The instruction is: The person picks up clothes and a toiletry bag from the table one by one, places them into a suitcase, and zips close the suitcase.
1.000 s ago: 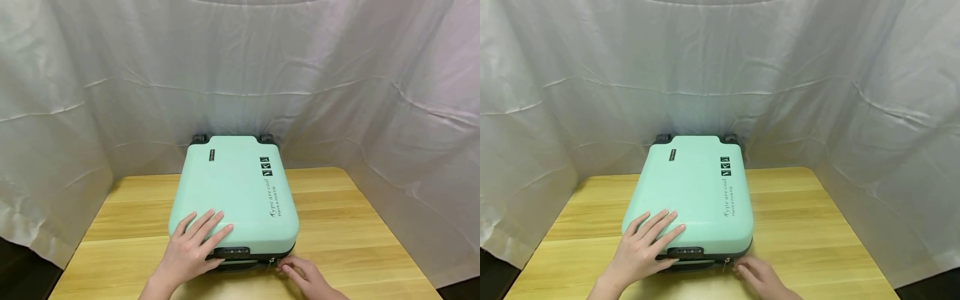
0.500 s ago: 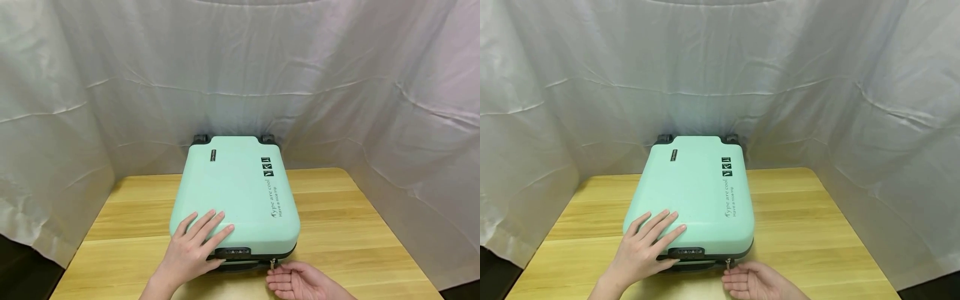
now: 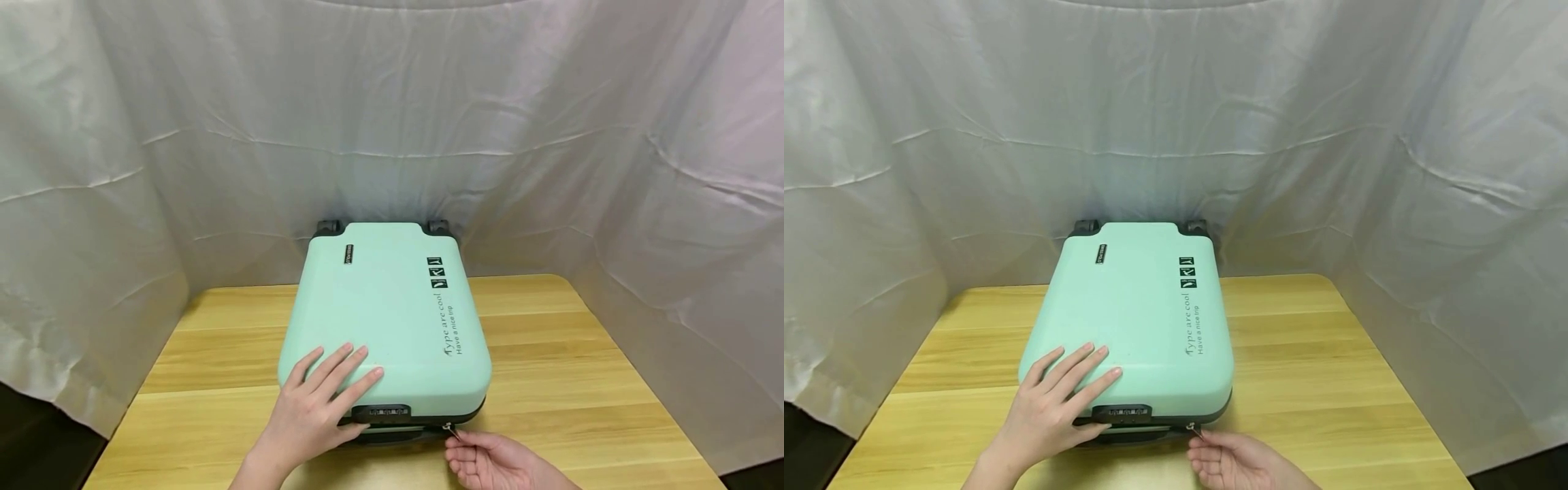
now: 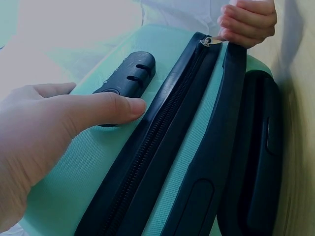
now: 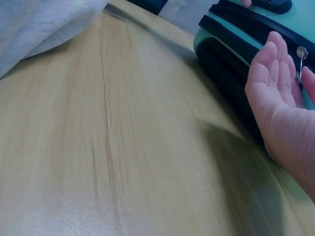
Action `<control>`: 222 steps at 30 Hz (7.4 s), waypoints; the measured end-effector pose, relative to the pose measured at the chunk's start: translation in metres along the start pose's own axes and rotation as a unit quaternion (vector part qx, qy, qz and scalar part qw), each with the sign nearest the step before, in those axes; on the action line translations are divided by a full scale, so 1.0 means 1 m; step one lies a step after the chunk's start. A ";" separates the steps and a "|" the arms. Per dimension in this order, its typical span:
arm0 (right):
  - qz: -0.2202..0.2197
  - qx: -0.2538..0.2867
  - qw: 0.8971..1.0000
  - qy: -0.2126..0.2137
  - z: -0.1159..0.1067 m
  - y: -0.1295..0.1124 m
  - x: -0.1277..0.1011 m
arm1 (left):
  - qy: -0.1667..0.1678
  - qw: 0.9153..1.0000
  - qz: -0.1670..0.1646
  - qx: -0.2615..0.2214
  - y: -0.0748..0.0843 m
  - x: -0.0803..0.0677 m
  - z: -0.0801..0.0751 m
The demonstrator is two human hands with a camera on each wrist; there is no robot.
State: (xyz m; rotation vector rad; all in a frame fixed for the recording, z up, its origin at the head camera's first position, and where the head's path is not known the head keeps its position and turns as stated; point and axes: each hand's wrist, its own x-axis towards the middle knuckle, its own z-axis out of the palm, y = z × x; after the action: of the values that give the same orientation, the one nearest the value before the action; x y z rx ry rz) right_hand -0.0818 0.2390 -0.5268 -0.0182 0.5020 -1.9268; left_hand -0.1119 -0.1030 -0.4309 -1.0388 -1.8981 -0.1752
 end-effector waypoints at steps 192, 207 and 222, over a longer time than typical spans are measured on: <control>-0.560 -0.812 0.159 0.051 0.062 -0.097 0.020 | -0.272 0.135 -0.351 -0.886 0.047 -0.061 0.033; -0.564 -0.809 0.157 0.046 0.063 -0.098 0.022 | -0.249 0.192 -0.328 -0.891 0.048 -0.076 0.031; -0.572 -0.802 0.164 0.041 0.061 -0.099 0.024 | -0.221 0.178 -0.335 -0.899 0.034 -0.093 0.016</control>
State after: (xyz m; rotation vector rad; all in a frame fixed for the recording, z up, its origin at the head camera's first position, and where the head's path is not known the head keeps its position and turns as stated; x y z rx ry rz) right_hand -0.1640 0.2285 -0.4419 -2.2503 3.0180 -1.1769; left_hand -0.0783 -0.1283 -0.5221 -1.2042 -1.5247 -3.6889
